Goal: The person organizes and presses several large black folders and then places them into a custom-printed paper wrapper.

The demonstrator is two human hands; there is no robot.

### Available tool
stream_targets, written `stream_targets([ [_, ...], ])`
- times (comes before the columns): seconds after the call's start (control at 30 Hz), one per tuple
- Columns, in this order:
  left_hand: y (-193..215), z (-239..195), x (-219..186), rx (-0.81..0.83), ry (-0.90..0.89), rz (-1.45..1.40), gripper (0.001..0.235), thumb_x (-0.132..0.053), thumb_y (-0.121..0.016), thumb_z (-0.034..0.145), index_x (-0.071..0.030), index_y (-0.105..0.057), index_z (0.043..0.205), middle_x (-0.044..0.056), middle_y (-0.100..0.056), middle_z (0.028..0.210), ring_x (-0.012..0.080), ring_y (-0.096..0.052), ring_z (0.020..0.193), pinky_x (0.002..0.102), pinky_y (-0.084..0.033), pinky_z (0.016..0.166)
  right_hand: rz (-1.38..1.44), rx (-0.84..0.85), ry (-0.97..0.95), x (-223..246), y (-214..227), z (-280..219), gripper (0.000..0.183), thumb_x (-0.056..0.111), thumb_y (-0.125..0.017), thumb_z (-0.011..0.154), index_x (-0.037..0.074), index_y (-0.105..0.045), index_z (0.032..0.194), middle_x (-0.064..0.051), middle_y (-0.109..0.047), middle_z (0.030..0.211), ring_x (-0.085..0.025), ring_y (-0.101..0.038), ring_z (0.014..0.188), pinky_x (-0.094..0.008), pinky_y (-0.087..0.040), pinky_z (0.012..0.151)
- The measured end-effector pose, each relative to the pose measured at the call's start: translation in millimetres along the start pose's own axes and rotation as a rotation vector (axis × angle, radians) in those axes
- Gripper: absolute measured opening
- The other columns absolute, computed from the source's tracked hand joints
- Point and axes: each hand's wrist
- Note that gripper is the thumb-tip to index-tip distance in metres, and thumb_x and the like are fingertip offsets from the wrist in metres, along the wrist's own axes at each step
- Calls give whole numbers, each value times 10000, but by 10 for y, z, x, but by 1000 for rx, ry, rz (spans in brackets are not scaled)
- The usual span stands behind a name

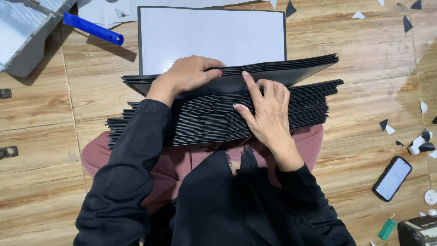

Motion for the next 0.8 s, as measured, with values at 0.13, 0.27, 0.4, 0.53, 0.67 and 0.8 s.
stream_targets([
  [0.13, 16, -48, -47, 17, 7, -13, 411, -361, -438, 778, -243, -613, 1130, 45, -651, 1010, 296, -572, 1004, 411, -351, 932, 30, 33, -23, -21, 0, 2, 603, 562, -357, 891, 158, -379, 1339, -80, -361, 948, -281, -351, 956, -427, -234, 925],
  [0.27, 17, -20, -28, 21, 10, -8, 402, -363, -442, 779, -255, -613, 1126, 38, -649, 1009, 286, -571, 1003, 408, -352, 930, 75, 30, -49, -45, -8, -15, 568, 584, -355, 873, 175, -441, 1259, -66, -350, 954, -269, -348, 944, -412, -254, 908],
  [0.4, 18, -2, -18, 22, 13, 15, 403, -370, -425, 794, -255, -607, 1135, 44, -643, 1030, 287, -566, 1015, 413, -352, 926, 64, 9, -15, -52, -7, -17, 524, 587, -354, 871, 148, -467, 1134, -83, -367, 1023, -281, -362, 1005, -430, -233, 951],
  [0.53, 30, -35, -42, 50, 21, 4, 407, -354, -405, 781, -256, -615, 1117, 61, -642, 1031, 318, -555, 1021, 429, -357, 930, 39, 37, -3, 10, 34, 31, 629, 566, -342, 892, 120, -343, 1335, -109, -376, 986, -298, -400, 937, -445, -251, 932],
  [0.67, 13, -18, -7, 42, 23, -9, 406, -346, -408, 765, -257, -626, 1096, 60, -649, 998, 311, -566, 995, 424, -369, 913, 40, 43, -1, -44, -10, 19, 629, 568, -329, 891, 142, -340, 1353, -91, -355, 996, -275, -386, 926, -433, -252, 929],
  [0.8, 16, 12, 20, 59, 24, -3, 404, -354, -400, 759, -264, -631, 1079, 66, -642, 1005, 312, -559, 1003, 429, -375, 910, 36, 65, 0, -26, 16, 16, 598, 581, -318, 884, 149, -417, 1287, -105, -337, 1085, -293, -367, 974, -438, -231, 943],
])
Point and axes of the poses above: each hand's wrist, its own z-axis towards the middle knuckle, its own y-axis out of the back of the hand, x = y × z
